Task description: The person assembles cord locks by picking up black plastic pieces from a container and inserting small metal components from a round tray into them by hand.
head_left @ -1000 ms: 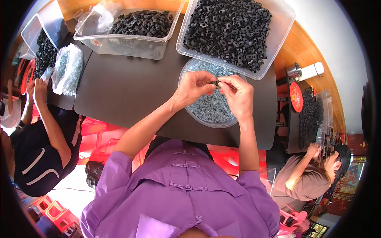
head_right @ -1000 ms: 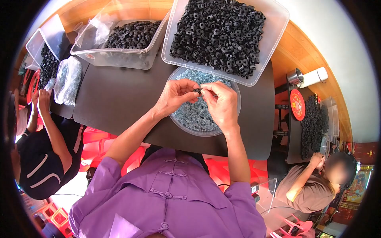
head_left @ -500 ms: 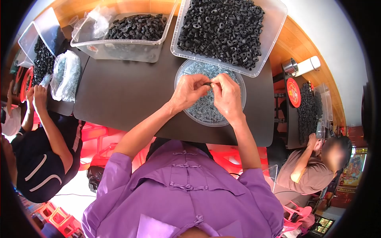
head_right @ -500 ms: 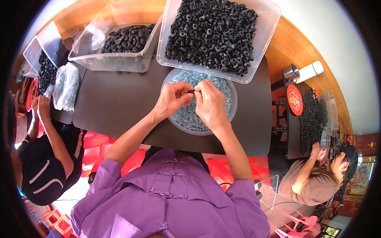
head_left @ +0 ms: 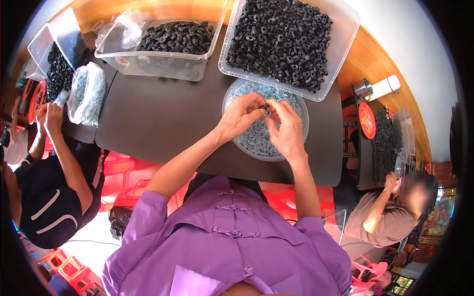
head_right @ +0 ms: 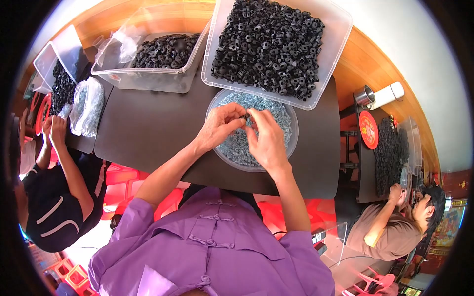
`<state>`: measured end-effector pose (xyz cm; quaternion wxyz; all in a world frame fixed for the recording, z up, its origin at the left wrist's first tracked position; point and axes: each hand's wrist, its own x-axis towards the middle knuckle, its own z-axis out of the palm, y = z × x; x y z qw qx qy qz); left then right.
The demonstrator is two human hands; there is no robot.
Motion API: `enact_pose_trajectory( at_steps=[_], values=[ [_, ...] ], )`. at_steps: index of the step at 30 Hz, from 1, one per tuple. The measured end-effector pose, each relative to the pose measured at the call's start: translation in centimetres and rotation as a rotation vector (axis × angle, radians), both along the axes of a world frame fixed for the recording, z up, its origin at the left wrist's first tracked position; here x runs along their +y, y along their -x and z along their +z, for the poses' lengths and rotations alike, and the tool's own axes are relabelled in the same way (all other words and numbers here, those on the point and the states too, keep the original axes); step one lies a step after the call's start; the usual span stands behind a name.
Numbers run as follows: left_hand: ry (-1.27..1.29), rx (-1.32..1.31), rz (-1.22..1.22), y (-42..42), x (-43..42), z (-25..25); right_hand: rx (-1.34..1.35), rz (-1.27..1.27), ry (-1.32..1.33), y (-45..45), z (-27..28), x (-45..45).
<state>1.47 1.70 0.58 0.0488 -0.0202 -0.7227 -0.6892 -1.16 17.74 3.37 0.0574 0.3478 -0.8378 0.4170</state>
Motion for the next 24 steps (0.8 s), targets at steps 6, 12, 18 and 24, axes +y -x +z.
enact_pose_trajectory(
  at_steps=[6, 12, 18, 24],
  values=[
    [0.123, 0.054, -0.022, -0.1, 0.1, -0.1, 0.413, -0.14, -0.244, -1.1, 0.2, -1.0],
    [0.146, 0.032, -0.021, -0.3, 0.1, 0.3, 0.483, -0.161, -0.242, -1.1, -0.5, -1.1],
    [0.066, 0.085, -0.023, -0.1, 0.0, -0.1, 0.576, -0.142, -0.237, -0.5, -0.2, -0.7],
    [0.021, -0.035, -0.051, -0.4, -0.5, 0.5, 0.637, -0.114, -0.325, -0.4, -0.2, -0.8]
  ],
)
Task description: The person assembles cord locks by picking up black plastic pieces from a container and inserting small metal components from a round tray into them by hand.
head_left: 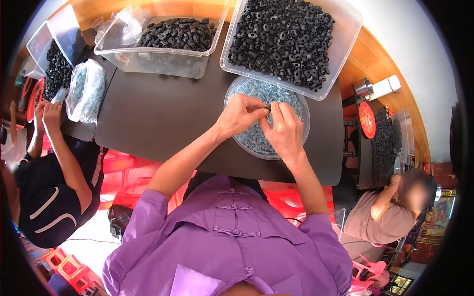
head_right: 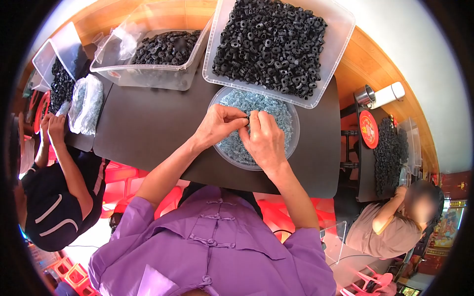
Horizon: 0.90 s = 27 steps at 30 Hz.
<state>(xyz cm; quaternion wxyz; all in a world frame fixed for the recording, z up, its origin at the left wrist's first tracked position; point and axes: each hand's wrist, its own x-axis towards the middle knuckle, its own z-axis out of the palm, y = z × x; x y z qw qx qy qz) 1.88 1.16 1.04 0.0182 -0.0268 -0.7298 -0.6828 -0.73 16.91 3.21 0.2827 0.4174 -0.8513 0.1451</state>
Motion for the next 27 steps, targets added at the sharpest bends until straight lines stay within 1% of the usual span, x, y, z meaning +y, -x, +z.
enact_pose_trajectory(
  at_steps=[1, 3, 7, 9, 13, 16, 18, 19, 21, 22, 23, 24, 25, 27],
  values=[
    [-0.001, -0.002, -0.001, 0.0, -0.1, 0.1, -0.002, -0.001, -0.001, 0.0, 0.0, -0.1],
    [-0.092, -0.02, -0.013, 0.0, -0.2, 0.2, 0.011, 0.006, -0.006, 0.0, 0.1, -0.2],
    [-0.103, -0.046, -0.036, 0.2, -0.5, -0.3, -0.001, 0.028, 0.033, -0.1, 0.0, -0.4],
    [-0.169, -0.033, -0.075, 0.3, -0.5, -0.6, 0.01, 0.034, 0.002, -0.2, -0.3, -0.3],
    [-0.137, -0.043, -0.097, 0.4, -0.5, -0.6, 0.0, 0.06, 0.022, -0.1, -0.4, 0.0],
    [-0.139, -0.056, -0.042, 0.2, -0.5, 0.1, -0.127, 0.016, 0.132, -0.3, 0.4, 0.2],
    [-0.108, 0.126, 0.179, 0.2, -0.7, 0.6, -0.259, -0.029, 0.242, -0.8, 1.3, 0.3],
    [-0.081, 0.171, 0.248, 0.0, -1.4, 1.7, -0.255, -0.072, 0.271, -0.9, 1.1, 0.6],
    [-0.095, 0.339, 0.425, -0.6, -3.0, 4.3, -0.232, -0.149, 0.311, -1.0, 0.2, 1.7],
    [-0.008, 0.401, 0.49, -0.9, -4.4, 5.8, -0.258, -0.164, 0.342, -1.2, -0.4, 2.4],
    [0.019, 0.471, 0.578, -1.1, -5.5, 7.6, -0.284, -0.179, 0.372, -1.3, -0.9, 3.0],
    [0.056, 0.486, 0.639, -1.1, -6.9, 8.9, -0.302, -0.187, 0.428, -1.5, -1.1, 3.3],
    [0.226, 0.519, 0.728, -0.8, -8.6, 10.0, -0.306, -0.189, 0.437, -1.6, -1.4, 3.7],
    [0.458, 0.449, 0.87, 0.3, -11.7, 11.2, -0.29, -0.193, 0.453, -1.7, -1.7, 4.5]
  ],
)
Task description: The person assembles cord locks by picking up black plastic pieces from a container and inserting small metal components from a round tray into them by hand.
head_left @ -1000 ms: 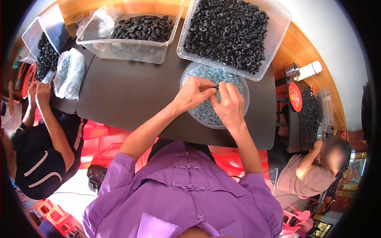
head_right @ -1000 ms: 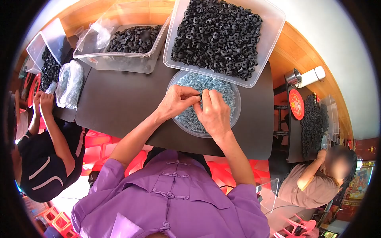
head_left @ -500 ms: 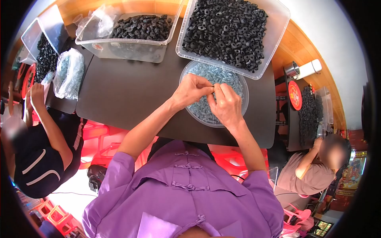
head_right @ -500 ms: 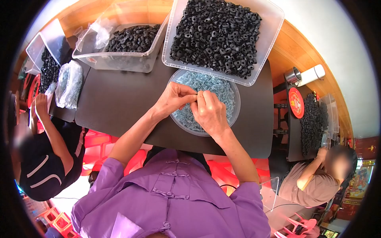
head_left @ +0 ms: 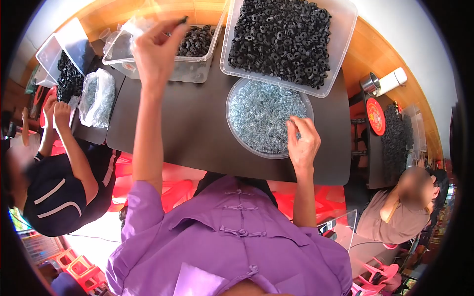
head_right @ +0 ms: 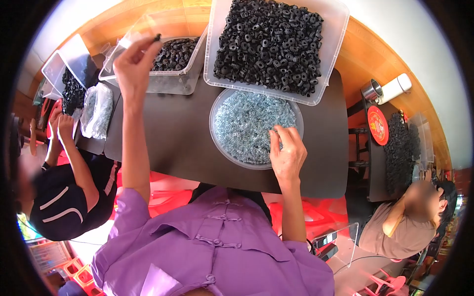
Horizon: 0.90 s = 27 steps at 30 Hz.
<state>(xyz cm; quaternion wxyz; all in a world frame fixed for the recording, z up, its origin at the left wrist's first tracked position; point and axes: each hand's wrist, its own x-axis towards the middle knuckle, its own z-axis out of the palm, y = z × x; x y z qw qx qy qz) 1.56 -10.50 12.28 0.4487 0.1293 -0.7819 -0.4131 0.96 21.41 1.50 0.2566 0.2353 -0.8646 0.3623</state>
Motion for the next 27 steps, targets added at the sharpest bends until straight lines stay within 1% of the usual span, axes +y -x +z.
enact_pose_trajectory(
  at_steps=[1, 3, 5, 6, 8, 9, 12, 14, 17, 18, 20, 25, 27],
  values=[
    [0.082, -0.079, 0.102, 0.6, -1.3, 0.4, -0.017, -0.007, 0.003, -0.2, 0.0, 0.2],
    [0.128, -0.097, 0.132, 1.4, -2.2, -0.3, -0.023, -0.013, 0.014, -0.5, 0.1, 0.2],
    [0.288, 0.045, 0.185, 1.9, -1.9, -0.9, -0.018, -0.02, 0.026, -0.3, 0.0, 0.2],
    [0.235, 0.065, 0.14, 1.7, -0.5, -1.1, -0.014, -0.017, 0.036, -0.4, -0.3, 0.2],
    [0.264, 0.108, -0.044, 1.8, 1.4, -2.8, -0.023, -0.016, 0.044, -0.7, -0.9, 0.2],
    [0.153, 0.056, -0.161, 1.5, 3.4, -3.0, -0.016, -0.007, 0.079, -0.7, -1.1, 0.1],
    [0.316, -0.144, -0.341, 2.0, 6.3, -4.6, -0.008, 0.0, 0.115, -1.0, -1.2, 0.1],
    [0.44, -0.239, -0.364, 4.0, 6.5, -6.9, -0.006, -0.008, 0.121, -1.1, -1.3, 0.2],
    [0.581, -0.317, -0.301, 6.4, 6.8, -8.6, -0.023, -0.02, 0.108, -1.3, -1.4, 0.7],
    [0.579, -0.318, -0.307, 6.9, 6.8, -8.9, -0.019, -0.002, 0.114, -1.3, -1.3, 0.7],
    [0.676, -0.432, -0.218, 7.5, 7.0, -9.6, -0.023, 0.015, 0.119, -1.5, -1.4, 0.9],
    [0.649, -0.363, -0.21, 7.2, 7.0, -9.9, -0.016, 0.007, 0.116, -1.2, -1.6, 0.8],
    [0.587, -0.363, -0.207, 7.1, 6.9, -9.9, -0.036, 0.005, 0.119, -1.1, -1.4, 0.7]
  ],
)
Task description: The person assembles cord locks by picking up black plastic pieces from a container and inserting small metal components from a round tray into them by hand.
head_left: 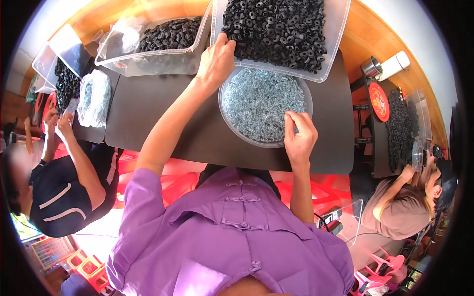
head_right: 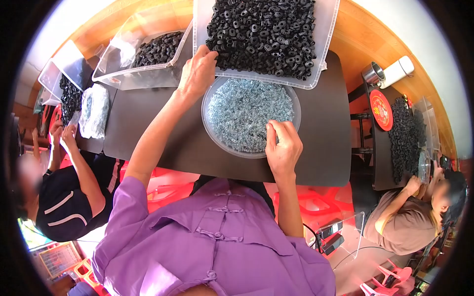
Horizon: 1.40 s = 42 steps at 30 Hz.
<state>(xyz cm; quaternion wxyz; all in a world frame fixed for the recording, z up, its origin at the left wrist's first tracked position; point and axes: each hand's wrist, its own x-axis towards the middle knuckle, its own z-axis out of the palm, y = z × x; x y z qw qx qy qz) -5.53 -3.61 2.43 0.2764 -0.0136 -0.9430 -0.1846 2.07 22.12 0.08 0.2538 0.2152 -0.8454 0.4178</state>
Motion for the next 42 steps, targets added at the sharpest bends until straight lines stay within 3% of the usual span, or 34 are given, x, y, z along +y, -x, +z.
enact_pose_trajectory(
  at_steps=[4, 7, 9, 12, 14, 16, 21, 31, 42],
  values=[
    [-0.099, 0.208, -0.043, -1.2, 0.6, 0.6, -0.055, 0.026, -0.069, 0.8, 0.2, 0.1],
    [-0.49, 0.166, -0.144, -3.2, 2.3, 1.4, -0.096, 0.098, -0.25, 0.7, 1.6, -0.5],
    [-0.748, -0.019, -0.223, -4.4, 3.2, 1.0, -0.161, 0.093, -0.294, 1.0, 1.3, -0.8],
    [-1.263, -0.25, -0.375, -5.3, 4.3, 0.2, -0.296, 0.207, -0.182, 1.9, 0.5, -0.8],
    [-1.326, -0.277, -0.43, -5.6, 4.2, -0.5, -0.509, 0.215, 0.005, 2.1, 0.6, -0.9],
    [-1.446, -0.304, -0.499, -5.7, 4.2, -0.9, -0.504, 0.224, 0.178, 2.5, -0.1, -0.7],
    [-1.479, -0.339, -0.565, -6.0, 4.3, -1.5, -0.736, 0.316, 0.524, 3.2, 1.1, -0.2],
    [-1.47, -0.417, -0.607, -6.0, 4.5, -2.2, -0.831, 0.341, 0.512, 4.0, 0.6, -0.7],
    [-1.49, -0.471, -0.646, -5.9, 4.9, -2.5, -0.594, 0.337, 0.644, 3.2, 2.8, -3.3]
  ],
)
